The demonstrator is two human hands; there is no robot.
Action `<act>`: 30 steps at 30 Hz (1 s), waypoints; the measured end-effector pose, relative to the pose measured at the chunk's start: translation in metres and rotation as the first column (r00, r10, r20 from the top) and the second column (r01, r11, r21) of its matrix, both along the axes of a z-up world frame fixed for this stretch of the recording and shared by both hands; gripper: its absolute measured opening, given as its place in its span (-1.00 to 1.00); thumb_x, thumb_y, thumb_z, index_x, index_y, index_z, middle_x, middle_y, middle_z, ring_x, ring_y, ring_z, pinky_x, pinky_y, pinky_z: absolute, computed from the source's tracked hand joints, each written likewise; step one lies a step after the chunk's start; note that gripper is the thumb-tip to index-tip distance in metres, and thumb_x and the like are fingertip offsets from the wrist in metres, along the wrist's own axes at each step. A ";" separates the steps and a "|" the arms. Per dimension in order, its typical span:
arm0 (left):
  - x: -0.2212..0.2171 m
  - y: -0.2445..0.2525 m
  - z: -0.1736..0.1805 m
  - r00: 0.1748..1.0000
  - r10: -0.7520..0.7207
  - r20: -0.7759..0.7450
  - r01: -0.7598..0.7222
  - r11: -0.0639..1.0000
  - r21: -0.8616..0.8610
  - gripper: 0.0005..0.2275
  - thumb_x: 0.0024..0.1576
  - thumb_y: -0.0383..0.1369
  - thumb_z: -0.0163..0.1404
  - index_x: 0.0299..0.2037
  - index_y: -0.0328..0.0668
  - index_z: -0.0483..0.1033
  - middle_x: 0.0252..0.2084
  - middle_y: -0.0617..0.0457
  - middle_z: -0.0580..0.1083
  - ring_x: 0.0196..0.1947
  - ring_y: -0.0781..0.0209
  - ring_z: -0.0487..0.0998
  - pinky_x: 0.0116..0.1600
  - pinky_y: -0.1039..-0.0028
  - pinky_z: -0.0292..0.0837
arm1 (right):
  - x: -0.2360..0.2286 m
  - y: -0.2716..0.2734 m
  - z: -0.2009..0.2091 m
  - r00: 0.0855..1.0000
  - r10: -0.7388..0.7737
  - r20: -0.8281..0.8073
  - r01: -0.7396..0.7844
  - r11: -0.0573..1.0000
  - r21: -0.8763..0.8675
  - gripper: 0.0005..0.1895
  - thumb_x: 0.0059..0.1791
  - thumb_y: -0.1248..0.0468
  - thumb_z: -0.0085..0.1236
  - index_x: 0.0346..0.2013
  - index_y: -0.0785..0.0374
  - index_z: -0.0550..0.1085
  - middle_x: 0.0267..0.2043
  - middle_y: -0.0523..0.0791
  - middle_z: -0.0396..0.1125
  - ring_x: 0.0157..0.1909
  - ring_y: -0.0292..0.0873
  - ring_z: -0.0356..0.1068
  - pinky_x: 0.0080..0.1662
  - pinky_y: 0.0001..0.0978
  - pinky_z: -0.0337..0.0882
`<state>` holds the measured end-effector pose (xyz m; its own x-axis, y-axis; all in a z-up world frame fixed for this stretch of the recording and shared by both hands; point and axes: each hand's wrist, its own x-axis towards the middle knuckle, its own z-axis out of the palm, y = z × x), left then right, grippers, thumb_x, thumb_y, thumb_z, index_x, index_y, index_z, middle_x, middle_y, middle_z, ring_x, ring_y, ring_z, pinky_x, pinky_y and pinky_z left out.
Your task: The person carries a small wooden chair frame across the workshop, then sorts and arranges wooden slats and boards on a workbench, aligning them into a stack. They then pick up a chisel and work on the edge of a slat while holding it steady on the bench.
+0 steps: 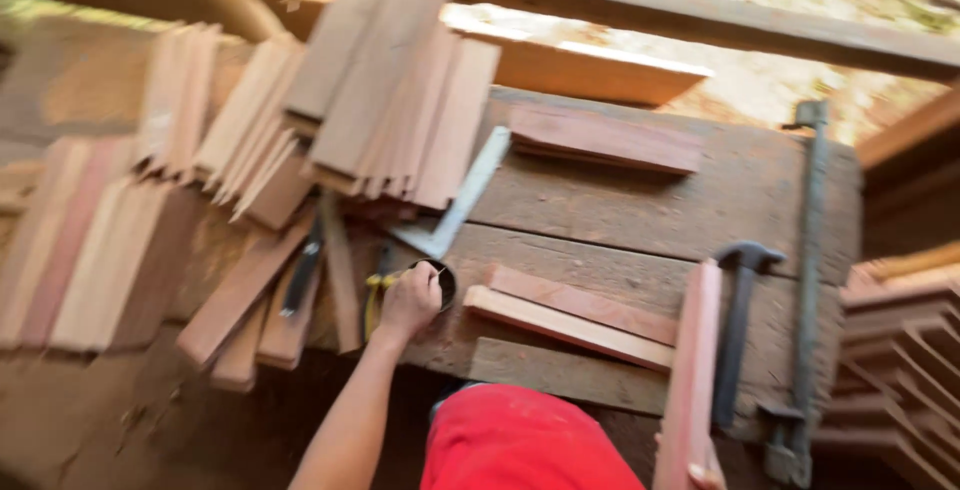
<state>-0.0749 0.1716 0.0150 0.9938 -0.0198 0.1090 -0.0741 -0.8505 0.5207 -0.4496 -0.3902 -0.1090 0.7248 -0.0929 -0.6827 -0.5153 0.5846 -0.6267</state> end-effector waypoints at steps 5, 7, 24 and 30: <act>0.042 -0.098 0.018 0.959 -0.265 0.106 0.269 0.963 -0.031 -0.93 0.05 -0.36 0.04 -0.33 -0.10 0.44 -0.44 -0.05 0.54 -0.45 -0.12 0.56 -0.32 0.15 0.46 | 0.073 0.054 0.075 0.998 -0.059 0.017 0.060 0.991 -0.118 0.09 -0.40 0.20 0.00 0.45 0.44 0.10 0.28 0.32 0.21 0.13 0.29 0.30 0.07 0.07 0.28; 0.061 -0.139 -0.022 0.942 -0.333 0.048 0.334 0.943 -0.009 -0.92 0.07 -0.34 0.00 -0.34 -0.14 0.45 -0.41 -0.11 0.56 -0.40 -0.19 0.57 -0.28 0.09 0.45 | 0.079 0.063 0.098 0.999 -0.037 0.016 0.039 0.988 -0.148 0.06 -0.38 0.18 0.00 0.43 0.46 0.14 0.23 0.32 0.27 0.08 0.25 0.33 0.05 0.00 0.28; 0.077 -0.332 -0.079 0.683 -0.584 -0.439 0.647 0.762 -0.008 -0.85 0.18 -0.20 0.00 -0.23 0.16 0.67 -0.12 0.13 0.62 -0.06 0.08 0.55 0.06 0.16 0.33 | 0.106 0.090 0.139 0.996 -0.062 -0.071 0.049 0.983 -0.176 0.20 -0.47 0.13 0.02 0.47 0.38 0.05 0.35 0.26 0.15 0.20 0.25 0.28 0.13 0.13 0.29; 0.072 -0.352 -0.140 0.711 -0.599 -0.369 0.681 0.718 0.147 -0.88 0.02 -0.37 0.04 -0.37 -0.11 0.66 -0.28 -0.09 0.63 -0.29 -0.12 0.62 -0.15 0.04 0.43 | 0.024 0.018 -0.003 0.987 0.067 0.146 -0.061 0.997 -0.048 0.29 -0.53 0.08 0.41 0.41 0.39 0.08 0.27 0.26 0.24 0.08 0.29 0.42 -0.01 0.18 0.49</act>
<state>-0.0031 -0.1802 -0.1248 0.7121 -0.6482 -0.2698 -0.5396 -0.7511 0.3803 -0.4252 -0.3721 -0.1118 0.8226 -0.0704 -0.5642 -0.4507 0.5241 -0.7226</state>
